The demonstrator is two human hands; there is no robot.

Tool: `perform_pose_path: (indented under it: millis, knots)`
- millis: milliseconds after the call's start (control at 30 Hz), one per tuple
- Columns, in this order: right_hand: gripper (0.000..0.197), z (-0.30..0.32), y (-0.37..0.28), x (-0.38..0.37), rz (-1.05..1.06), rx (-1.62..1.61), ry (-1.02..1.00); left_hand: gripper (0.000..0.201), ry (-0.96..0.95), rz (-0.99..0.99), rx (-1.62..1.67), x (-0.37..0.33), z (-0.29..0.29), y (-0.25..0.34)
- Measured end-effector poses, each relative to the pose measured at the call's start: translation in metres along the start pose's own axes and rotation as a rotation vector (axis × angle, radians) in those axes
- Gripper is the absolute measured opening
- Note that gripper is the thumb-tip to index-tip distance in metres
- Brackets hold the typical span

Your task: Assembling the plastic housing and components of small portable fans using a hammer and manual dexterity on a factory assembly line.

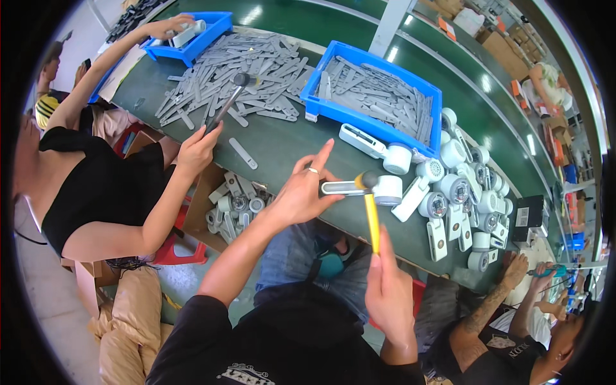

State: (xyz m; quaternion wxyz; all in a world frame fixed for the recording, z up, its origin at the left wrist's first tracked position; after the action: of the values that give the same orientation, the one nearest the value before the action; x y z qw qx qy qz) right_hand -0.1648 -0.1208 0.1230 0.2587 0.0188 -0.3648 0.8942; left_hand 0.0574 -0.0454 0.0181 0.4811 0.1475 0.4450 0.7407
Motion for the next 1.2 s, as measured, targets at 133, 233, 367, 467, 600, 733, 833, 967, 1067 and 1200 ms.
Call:
perform_pose_path:
  millis: [133,233,367,467,600,733,833,967,1067,1200]
  knots:
    - [0.058,-0.022,0.016,-0.02,-0.076,0.047,-0.055,0.12,-0.012,0.019,0.026,-0.002,-0.001,0.002]
    - [0.057,0.001,-0.005,-0.001,0.001,0.002,-0.049,0.121,-0.01,0.048,0.03,-0.002,0.0,-0.003]
    - [0.058,-0.025,0.016,-0.018,-0.046,0.107,-0.074,0.122,-0.04,0.069,0.01,-0.006,-0.001,0.004]
    - [0.059,-0.011,-0.014,0.001,0.148,-0.104,0.023,0.123,-0.01,0.027,-0.012,-0.003,0.002,0.002]
    - [0.057,-0.04,0.011,-0.024,-0.019,0.082,-0.093,0.129,-0.039,0.172,0.006,-0.001,-0.005,-0.007]
    - [0.064,-0.007,0.022,-0.01,0.062,-0.156,0.061,0.128,0.06,-0.128,-0.104,0.008,-0.004,-0.001]
    - [0.071,0.006,0.072,-0.005,-0.001,-0.282,0.326,0.116,0.193,-0.366,-0.189,0.016,-0.007,0.002]
    - [0.045,0.016,0.117,-0.005,-0.17,-0.559,0.469,0.115,0.261,-0.504,-0.303,0.022,-0.009,0.007]
    - [0.045,0.017,0.134,-0.01,-0.205,-0.635,0.446,0.113,0.281,-0.531,-0.358,0.026,-0.01,0.007]
    - [0.041,0.016,0.143,-0.012,-0.198,-0.58,0.452,0.103,0.348,-0.633,-0.364,0.022,-0.017,0.011]
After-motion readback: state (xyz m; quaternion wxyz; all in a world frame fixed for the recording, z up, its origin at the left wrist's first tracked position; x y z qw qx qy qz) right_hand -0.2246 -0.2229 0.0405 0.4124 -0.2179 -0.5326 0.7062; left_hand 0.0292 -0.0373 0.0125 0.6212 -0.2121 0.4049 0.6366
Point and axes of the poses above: each hand's wrist, its own x-axis away from the middle knuckle, its own z-axis out of the back of the hand, y = z × x, the point moved 5 cm from there along -x, towards the middle knuckle, and after that the axes turned 4 degrees about -y, right-handed, at the moved point
